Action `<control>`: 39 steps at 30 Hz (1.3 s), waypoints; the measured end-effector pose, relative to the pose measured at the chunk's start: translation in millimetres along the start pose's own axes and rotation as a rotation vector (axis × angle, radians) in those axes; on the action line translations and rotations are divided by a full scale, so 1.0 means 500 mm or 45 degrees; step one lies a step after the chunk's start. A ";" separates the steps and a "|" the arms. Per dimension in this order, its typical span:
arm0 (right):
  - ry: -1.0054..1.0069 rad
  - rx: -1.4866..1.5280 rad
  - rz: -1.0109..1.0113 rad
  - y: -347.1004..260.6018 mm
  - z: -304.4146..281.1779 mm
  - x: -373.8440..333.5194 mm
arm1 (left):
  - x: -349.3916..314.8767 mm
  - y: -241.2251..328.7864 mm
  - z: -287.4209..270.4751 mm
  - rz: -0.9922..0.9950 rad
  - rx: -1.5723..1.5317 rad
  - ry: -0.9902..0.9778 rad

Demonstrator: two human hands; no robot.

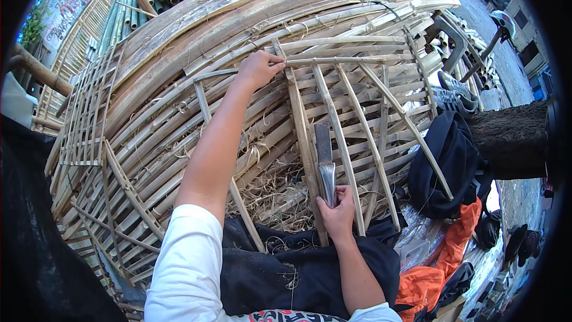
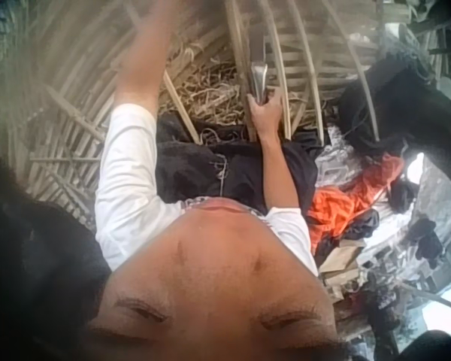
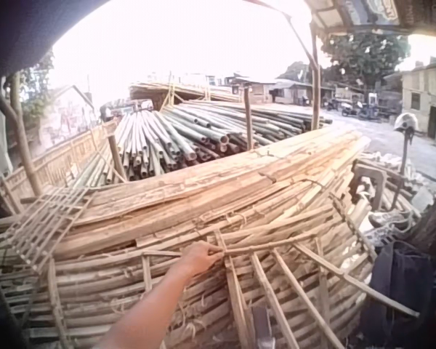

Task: The person constructs a bamboo frame by hand, using a knife to shave and fit bamboo strips into a lattice structure.

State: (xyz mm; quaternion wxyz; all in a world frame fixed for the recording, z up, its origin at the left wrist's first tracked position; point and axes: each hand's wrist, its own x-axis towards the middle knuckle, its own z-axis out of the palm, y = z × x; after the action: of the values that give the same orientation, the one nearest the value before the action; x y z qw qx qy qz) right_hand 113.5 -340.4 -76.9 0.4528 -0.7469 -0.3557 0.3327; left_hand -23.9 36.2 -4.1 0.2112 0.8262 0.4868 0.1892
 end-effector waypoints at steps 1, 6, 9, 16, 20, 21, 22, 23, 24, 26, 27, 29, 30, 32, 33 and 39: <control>0.009 0.000 0.015 -0.001 0.000 0.001 | 0.000 0.004 0.000 0.001 -0.002 0.002; 0.051 -0.064 -0.024 -0.001 0.001 0.002 | -0.010 0.031 -0.002 -0.117 0.043 -0.037; 0.053 -0.059 -0.004 -0.011 0.006 0.001 | -0.011 0.016 -0.002 -0.061 0.099 0.021; 0.062 -0.064 -0.024 -0.012 0.006 0.001 | -0.024 0.022 0.008 -0.087 0.101 0.066; 0.069 -0.062 -0.038 -0.016 0.004 0.001 | -0.032 0.019 0.021 0.019 0.114 0.158; 0.070 -0.063 -0.038 -0.016 0.003 0.000 | -0.034 0.023 0.021 0.036 0.133 0.173; 0.071 -0.065 -0.036 -0.015 0.004 0.000 | -0.033 0.021 0.022 0.036 0.133 0.175; 0.072 -0.068 -0.033 -0.015 0.005 0.000 | -0.034 0.018 0.022 0.042 0.127 0.180; 0.072 -0.068 -0.036 -0.015 0.005 0.000 | -0.034 0.016 0.022 0.048 0.121 0.184; 0.074 -0.074 -0.045 -0.014 0.006 0.000 | -0.034 0.016 0.024 0.048 0.120 0.181; 0.075 -0.073 -0.045 -0.014 0.005 0.000 | -0.035 0.016 0.025 0.047 0.120 0.179; 0.082 -0.100 -0.055 -0.013 0.005 0.000 | -0.036 0.018 0.024 0.050 0.126 0.184; 0.082 -0.098 -0.055 -0.013 0.006 0.000 | -0.037 0.019 0.024 0.051 0.129 0.190; 0.076 -0.075 -0.027 -0.013 0.006 0.001 | -0.040 0.021 0.025 0.064 0.135 0.202; 0.076 -0.074 -0.027 -0.013 0.006 0.000 | -0.041 0.022 0.026 0.076 0.142 0.214; 0.093 -0.107 -0.045 -0.011 0.007 0.001 | -0.041 0.020 0.030 0.045 0.149 0.171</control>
State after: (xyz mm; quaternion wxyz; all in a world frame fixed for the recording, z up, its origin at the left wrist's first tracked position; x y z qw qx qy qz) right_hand 109.7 -336.8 -73.2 0.4394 -0.7706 -0.3656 0.2818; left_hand -18.2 10.9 -13.3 0.1259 0.8310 0.4955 0.2191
